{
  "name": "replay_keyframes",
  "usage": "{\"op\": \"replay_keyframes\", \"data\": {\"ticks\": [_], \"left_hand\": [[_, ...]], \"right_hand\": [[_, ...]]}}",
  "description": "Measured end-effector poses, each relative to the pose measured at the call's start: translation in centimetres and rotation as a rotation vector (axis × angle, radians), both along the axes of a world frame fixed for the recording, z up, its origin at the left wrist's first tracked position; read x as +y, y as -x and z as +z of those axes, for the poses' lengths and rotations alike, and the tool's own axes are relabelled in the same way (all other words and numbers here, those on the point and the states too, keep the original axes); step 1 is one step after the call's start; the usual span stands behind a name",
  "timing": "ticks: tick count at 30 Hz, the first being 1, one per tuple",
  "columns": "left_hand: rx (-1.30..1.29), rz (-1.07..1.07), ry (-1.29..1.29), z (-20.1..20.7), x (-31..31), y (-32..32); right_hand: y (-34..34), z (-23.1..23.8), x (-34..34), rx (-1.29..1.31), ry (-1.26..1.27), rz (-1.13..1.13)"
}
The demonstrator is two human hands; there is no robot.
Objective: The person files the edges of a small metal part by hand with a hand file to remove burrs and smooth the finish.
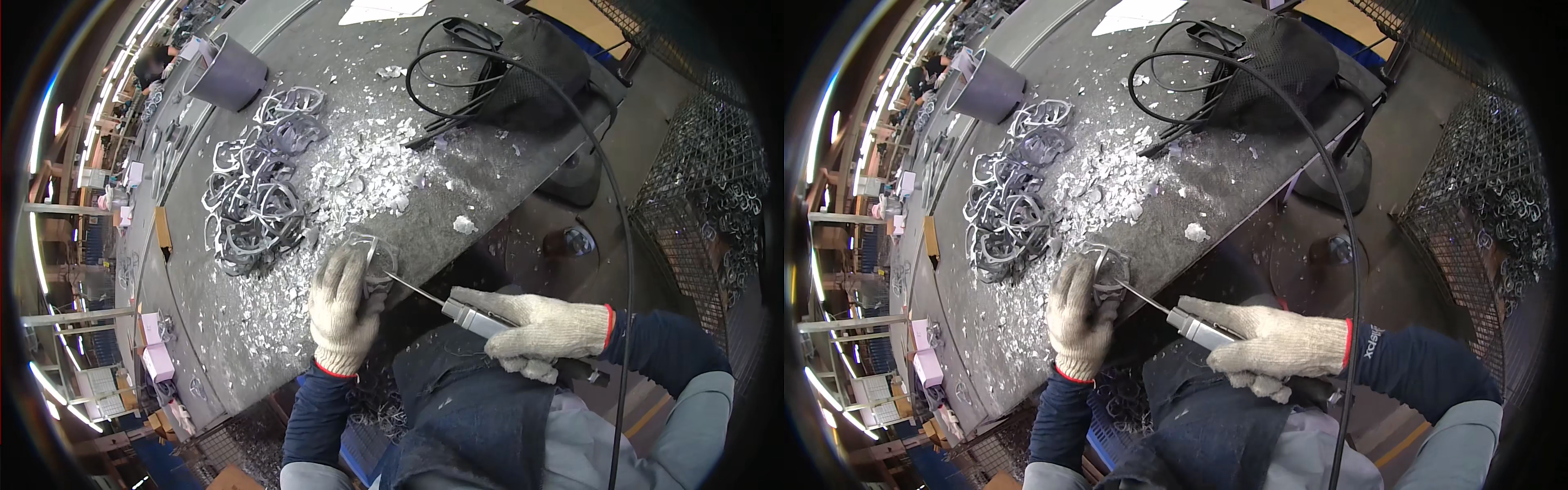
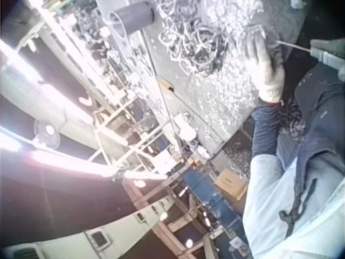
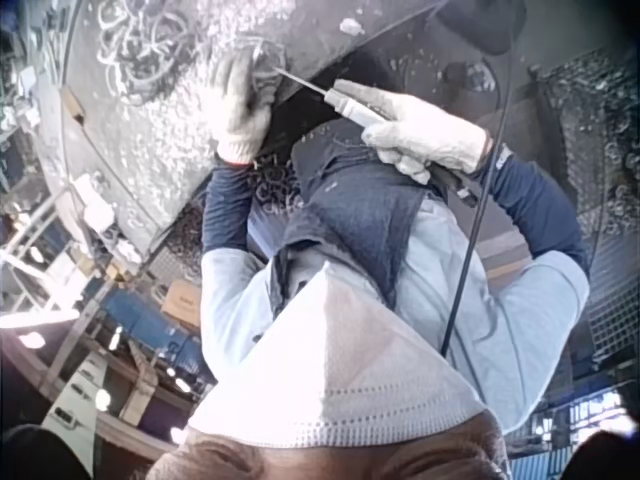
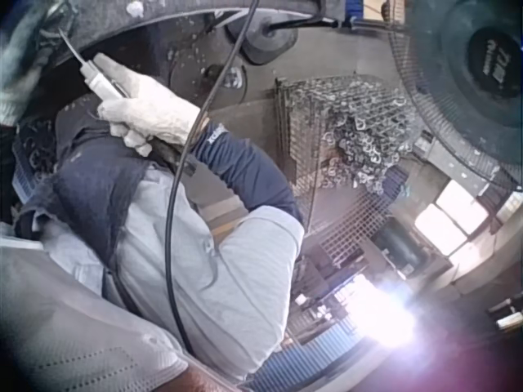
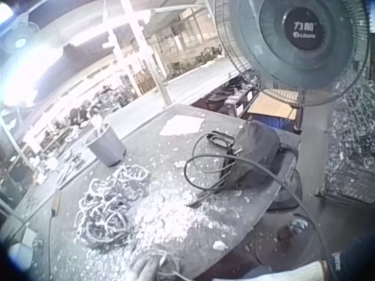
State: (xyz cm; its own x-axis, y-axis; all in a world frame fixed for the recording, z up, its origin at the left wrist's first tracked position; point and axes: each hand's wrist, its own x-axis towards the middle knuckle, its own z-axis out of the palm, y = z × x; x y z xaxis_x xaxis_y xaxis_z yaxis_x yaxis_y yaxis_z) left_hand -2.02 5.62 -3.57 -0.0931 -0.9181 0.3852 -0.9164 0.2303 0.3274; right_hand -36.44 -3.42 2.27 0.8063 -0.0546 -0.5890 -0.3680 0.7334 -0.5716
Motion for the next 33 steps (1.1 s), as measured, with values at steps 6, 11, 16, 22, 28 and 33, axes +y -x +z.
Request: {"op": "replay_keyframes", "data": {"ticks": [6, 11, 16, 22, 28, 33], "left_hand": [[0.039, 0.005, -0.024, 0.2, -0.5, 0.1], [0.028, -0.005, -0.110, 1.3, -1.4, -0.1], [0.393, 0.007, -0.361, 3.8, -2.6, -1.4], [0.748, -0.105, -0.645, 5.9, -4.3, -3.6], [0.674, -0.195, -0.624, 5.0, -5.0, -4.0], [0.625, -0.261, -0.576, 4.9, -5.2, -4.4]], "right_hand": [[0.2, -0.2, -1.5, 0.140, 0.369, 0.220], [0.2, -1.1, -2.8, 0.200, 1.613, 0.349], [0.2, -0.2, -3.6, 0.370, 1.920, 0.466], [-0.3, 2.9, -4.9, 0.230, 2.131, 0.458], [-1.9, 4.0, -6.8, 0.187, 2.398, 0.457], [-2.6, 4.2, -6.8, 0.291, 2.199, 0.605]]}}
